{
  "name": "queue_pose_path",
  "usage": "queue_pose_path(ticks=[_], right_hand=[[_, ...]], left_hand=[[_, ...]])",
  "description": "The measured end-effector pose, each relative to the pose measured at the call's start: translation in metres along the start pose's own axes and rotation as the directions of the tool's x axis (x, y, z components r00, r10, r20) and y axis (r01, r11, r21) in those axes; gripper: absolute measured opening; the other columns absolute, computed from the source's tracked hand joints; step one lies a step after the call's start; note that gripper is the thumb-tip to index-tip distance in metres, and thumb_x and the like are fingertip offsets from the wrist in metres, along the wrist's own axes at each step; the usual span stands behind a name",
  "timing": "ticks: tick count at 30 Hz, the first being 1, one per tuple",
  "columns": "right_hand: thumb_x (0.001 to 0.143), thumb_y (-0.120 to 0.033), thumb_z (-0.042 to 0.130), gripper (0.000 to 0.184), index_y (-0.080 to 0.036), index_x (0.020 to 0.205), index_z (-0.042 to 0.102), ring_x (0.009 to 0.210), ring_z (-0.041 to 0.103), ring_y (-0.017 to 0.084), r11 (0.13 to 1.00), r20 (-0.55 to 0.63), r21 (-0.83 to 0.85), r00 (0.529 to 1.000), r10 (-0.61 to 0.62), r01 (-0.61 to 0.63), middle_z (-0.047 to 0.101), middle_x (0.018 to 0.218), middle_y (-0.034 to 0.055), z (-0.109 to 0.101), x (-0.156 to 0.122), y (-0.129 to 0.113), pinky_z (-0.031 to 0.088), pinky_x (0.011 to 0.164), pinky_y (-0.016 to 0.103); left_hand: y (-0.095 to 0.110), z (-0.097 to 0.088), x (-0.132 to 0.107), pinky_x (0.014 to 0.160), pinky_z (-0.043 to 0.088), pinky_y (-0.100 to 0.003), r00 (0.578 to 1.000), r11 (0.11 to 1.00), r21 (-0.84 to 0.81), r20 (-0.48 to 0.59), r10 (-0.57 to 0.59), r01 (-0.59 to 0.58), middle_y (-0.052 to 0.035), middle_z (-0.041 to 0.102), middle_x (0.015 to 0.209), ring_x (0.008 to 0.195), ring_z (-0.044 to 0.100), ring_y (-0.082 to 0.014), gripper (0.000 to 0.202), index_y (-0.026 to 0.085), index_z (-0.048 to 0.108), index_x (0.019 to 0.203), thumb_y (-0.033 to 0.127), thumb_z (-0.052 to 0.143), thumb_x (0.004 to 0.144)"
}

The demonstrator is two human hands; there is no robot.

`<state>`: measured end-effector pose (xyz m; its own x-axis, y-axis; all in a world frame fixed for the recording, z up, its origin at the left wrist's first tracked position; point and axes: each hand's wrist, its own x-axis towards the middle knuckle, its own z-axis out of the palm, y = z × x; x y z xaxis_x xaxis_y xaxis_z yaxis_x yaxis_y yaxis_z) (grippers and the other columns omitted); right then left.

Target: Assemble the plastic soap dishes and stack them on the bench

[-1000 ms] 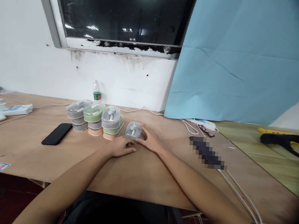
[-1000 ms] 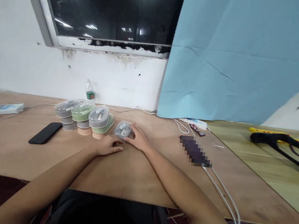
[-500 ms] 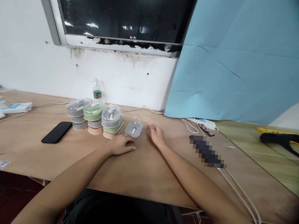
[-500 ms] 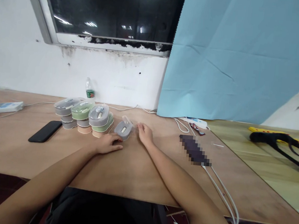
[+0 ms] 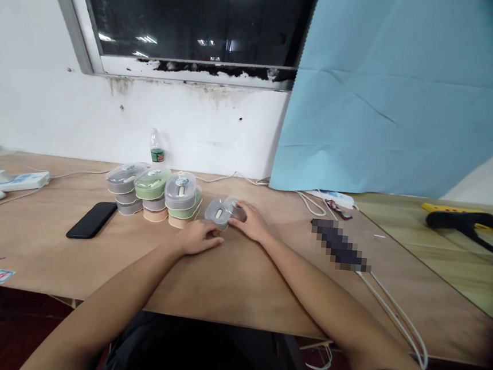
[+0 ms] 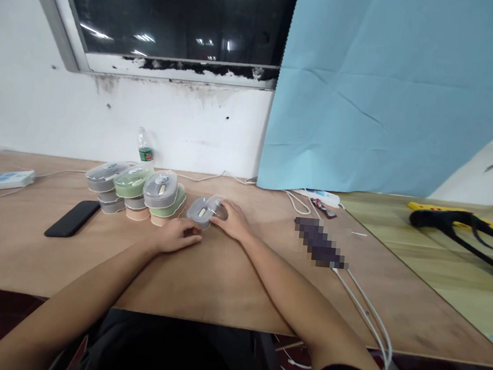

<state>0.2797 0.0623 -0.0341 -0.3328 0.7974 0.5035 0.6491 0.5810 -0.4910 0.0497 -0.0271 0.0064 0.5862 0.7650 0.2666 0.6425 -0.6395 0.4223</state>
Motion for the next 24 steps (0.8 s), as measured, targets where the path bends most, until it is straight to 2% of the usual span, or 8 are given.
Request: queue_pose_path(ticks=[9, 15, 19, 22, 24], right_hand=[[0.077, -0.052, 0.064, 0.063, -0.018, 0.129, 0.052, 0.126, 0.045, 0.028, 0.999, 0.028, 0.000, 0.999, -0.046, 0.046, 0.051, 0.135, 0.0141, 0.000, 0.000, 0.002, 0.035, 0.107, 0.045], [0.078, -0.052, 0.064, 0.063, -0.018, 0.130, 0.051, 0.128, 0.044, 0.027, 0.999, 0.037, -0.001, 0.999, -0.035, 0.035, 0.050, 0.136, 0.0132, -0.002, -0.001, -0.002, 0.034, 0.108, 0.044], [0.078, -0.051, 0.064, 0.063, -0.019, 0.130, 0.051, 0.128, 0.044, 0.027, 1.000, 0.037, 0.011, 0.999, -0.028, 0.028, 0.050, 0.136, 0.0136, -0.001, -0.002, -0.002, 0.034, 0.107, 0.045], [0.080, -0.051, 0.062, 0.061, -0.019, 0.131, 0.050, 0.124, 0.048, 0.026, 1.000, 0.026, 0.024, 1.000, -0.003, 0.002, 0.053, 0.133, 0.0130, 0.000, -0.001, -0.002, 0.036, 0.105, 0.044], [0.082, -0.051, 0.059, 0.059, -0.020, 0.131, 0.049, 0.121, 0.050, 0.025, 0.999, 0.007, 0.035, 1.000, 0.022, -0.022, 0.055, 0.131, 0.0118, 0.000, -0.001, -0.003, 0.038, 0.103, 0.043]], left_hand=[[0.003, -0.003, -0.001, 0.072, 0.044, -0.027, 1.000, 1.000, 0.011, -0.013, -0.019, 0.019, -0.0025, 0.068, 0.092, 0.083, 0.060, -0.0175, 0.029, 0.022, 0.062, 0.104, 0.043, 0.050, 0.088], [-0.006, 0.002, 0.000, 0.071, 0.045, -0.028, 0.998, 0.999, 0.039, 0.053, -0.028, 0.026, -0.0032, 0.066, 0.097, 0.084, 0.060, -0.0183, 0.033, 0.022, 0.062, 0.106, 0.046, 0.054, 0.085], [-0.011, 0.005, 0.000, 0.073, 0.046, -0.029, 0.998, 0.999, 0.037, 0.051, -0.034, 0.032, -0.0038, 0.066, 0.097, 0.085, 0.060, -0.0184, 0.033, 0.022, 0.061, 0.109, 0.044, 0.055, 0.085], [-0.006, 0.001, 0.001, 0.071, 0.046, -0.027, 1.000, 0.999, 0.034, 0.024, 0.003, -0.004, -0.0033, 0.067, 0.092, 0.082, 0.061, -0.0172, 0.029, 0.021, 0.063, 0.105, 0.041, 0.055, 0.085], [0.003, -0.008, 0.000, 0.067, 0.046, -0.026, 0.997, 0.998, 0.034, -0.054, 0.049, -0.047, -0.0026, 0.067, 0.087, 0.075, 0.060, -0.0151, 0.024, 0.021, 0.065, 0.100, 0.038, 0.054, 0.087]])
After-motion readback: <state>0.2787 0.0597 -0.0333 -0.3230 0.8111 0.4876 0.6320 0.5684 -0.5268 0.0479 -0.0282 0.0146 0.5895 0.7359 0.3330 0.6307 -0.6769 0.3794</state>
